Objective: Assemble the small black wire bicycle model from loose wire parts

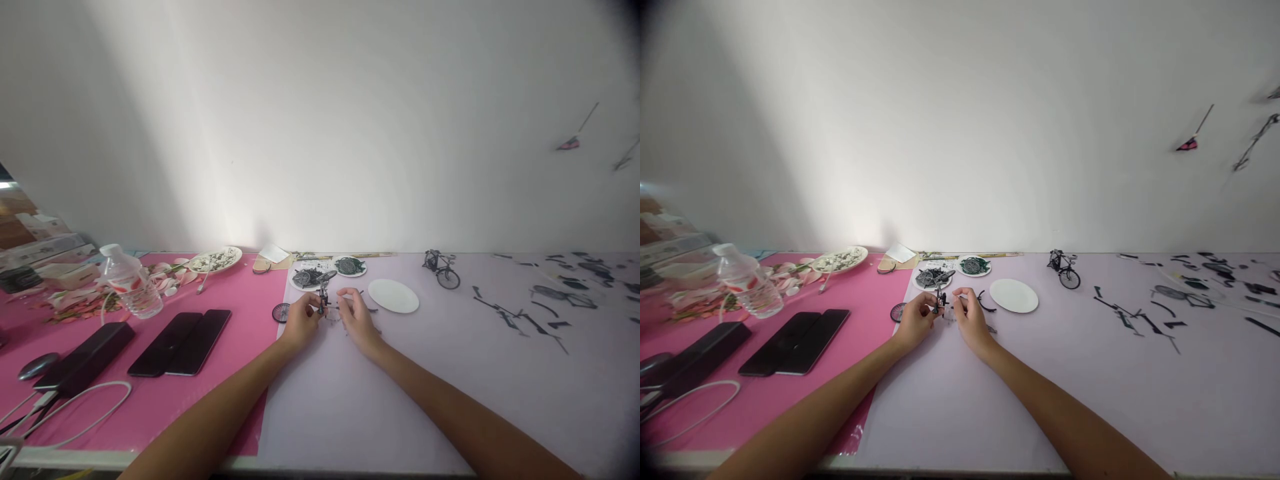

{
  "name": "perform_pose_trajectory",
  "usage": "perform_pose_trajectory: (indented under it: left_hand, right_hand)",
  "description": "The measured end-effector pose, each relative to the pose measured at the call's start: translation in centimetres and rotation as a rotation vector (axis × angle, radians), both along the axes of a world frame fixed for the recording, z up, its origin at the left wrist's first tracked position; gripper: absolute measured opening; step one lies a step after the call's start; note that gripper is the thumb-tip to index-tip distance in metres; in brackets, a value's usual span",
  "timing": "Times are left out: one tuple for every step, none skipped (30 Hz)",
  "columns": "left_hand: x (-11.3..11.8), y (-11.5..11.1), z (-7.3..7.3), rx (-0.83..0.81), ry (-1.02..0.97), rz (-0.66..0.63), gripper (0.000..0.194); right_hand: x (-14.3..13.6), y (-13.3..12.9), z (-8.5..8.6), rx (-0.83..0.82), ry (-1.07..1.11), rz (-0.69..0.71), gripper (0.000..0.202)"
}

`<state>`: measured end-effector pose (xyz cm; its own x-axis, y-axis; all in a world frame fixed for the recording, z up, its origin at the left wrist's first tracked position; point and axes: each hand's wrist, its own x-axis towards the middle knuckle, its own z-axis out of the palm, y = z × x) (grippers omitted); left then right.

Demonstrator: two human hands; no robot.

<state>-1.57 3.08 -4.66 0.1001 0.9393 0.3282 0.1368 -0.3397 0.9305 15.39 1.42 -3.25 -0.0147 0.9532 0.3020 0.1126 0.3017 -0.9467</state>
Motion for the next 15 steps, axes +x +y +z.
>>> perform_pose_trajectory:
  left_hand:
    - [-0.01, -0.03, 0.02, 0.001, -0.002, -0.001, 0.019]
    - [-0.03, -0.05, 0.04, 0.001, -0.004, -0.002, 0.018]
    - [-0.04, -0.06, 0.04, 0.000, -0.004, -0.003, 0.018]
    - [-0.06, -0.07, 0.04, 0.002, 0.000, 0.000, 0.018]
    - [-0.07, -0.06, 0.03, 0.007, 0.007, 0.004, 0.017]
    - [-0.08, -0.05, 0.01, 0.014, 0.015, 0.009, 0.016]
    - [-0.09, -0.02, -0.02, 0.023, 0.023, 0.015, 0.016]
    - [-0.10, 0.00, -0.04, 0.032, 0.028, 0.020, 0.016]
    - [-0.10, 0.03, -0.06, 0.037, 0.029, 0.022, 0.016]
    - [-0.11, 0.04, -0.07, 0.038, 0.030, 0.020, 0.017]
    - [-0.11, 0.05, -0.06, 0.037, 0.031, 0.018, 0.017]
    - [-0.11, 0.06, -0.03, 0.033, 0.032, 0.017, 0.018]
    - [-0.11, 0.05, 0.00, 0.030, 0.033, 0.018, 0.018]
    - [-0.12, 0.04, 0.05, 0.027, 0.035, 0.022, 0.017]
    - [-0.12, 0.03, 0.09, 0.027, 0.037, 0.027, 0.017]
  right_hand:
    - [-0.02, -0.03, 0.03, 0.004, 0.001, -0.003, 0.029]
    - [-0.03, -0.05, 0.06, 0.006, 0.003, -0.006, 0.029]
    - [-0.04, -0.08, 0.10, 0.008, 0.004, -0.007, 0.030]
    - [-0.05, -0.11, 0.15, 0.008, 0.004, -0.005, 0.030]
    - [-0.06, -0.14, 0.19, 0.007, 0.001, -0.002, 0.031]
    - [-0.06, -0.17, 0.23, 0.007, -0.003, 0.000, 0.031]
    - [-0.07, -0.20, 0.26, 0.006, -0.006, 0.000, 0.031]
    - [-0.08, -0.22, 0.29, 0.006, -0.007, 0.001, 0.031]
    - [-0.08, -0.24, 0.30, 0.006, -0.005, 0.002, 0.031]
    - [-0.09, -0.25, 0.31, 0.005, -0.002, 0.003, 0.031]
    - [-0.09, -0.26, 0.31, 0.004, -0.002, 0.006, 0.031]
    - [-0.09, -0.26, 0.31, 0.002, -0.004, 0.008, 0.031]
    - [-0.09, -0.25, 0.31, 0.000, -0.008, 0.010, 0.031]
    - [-0.08, -0.24, 0.32, -0.001, -0.013, 0.009, 0.031]
    - [-0.08, -0.23, 0.32, -0.002, -0.019, 0.008, 0.031]
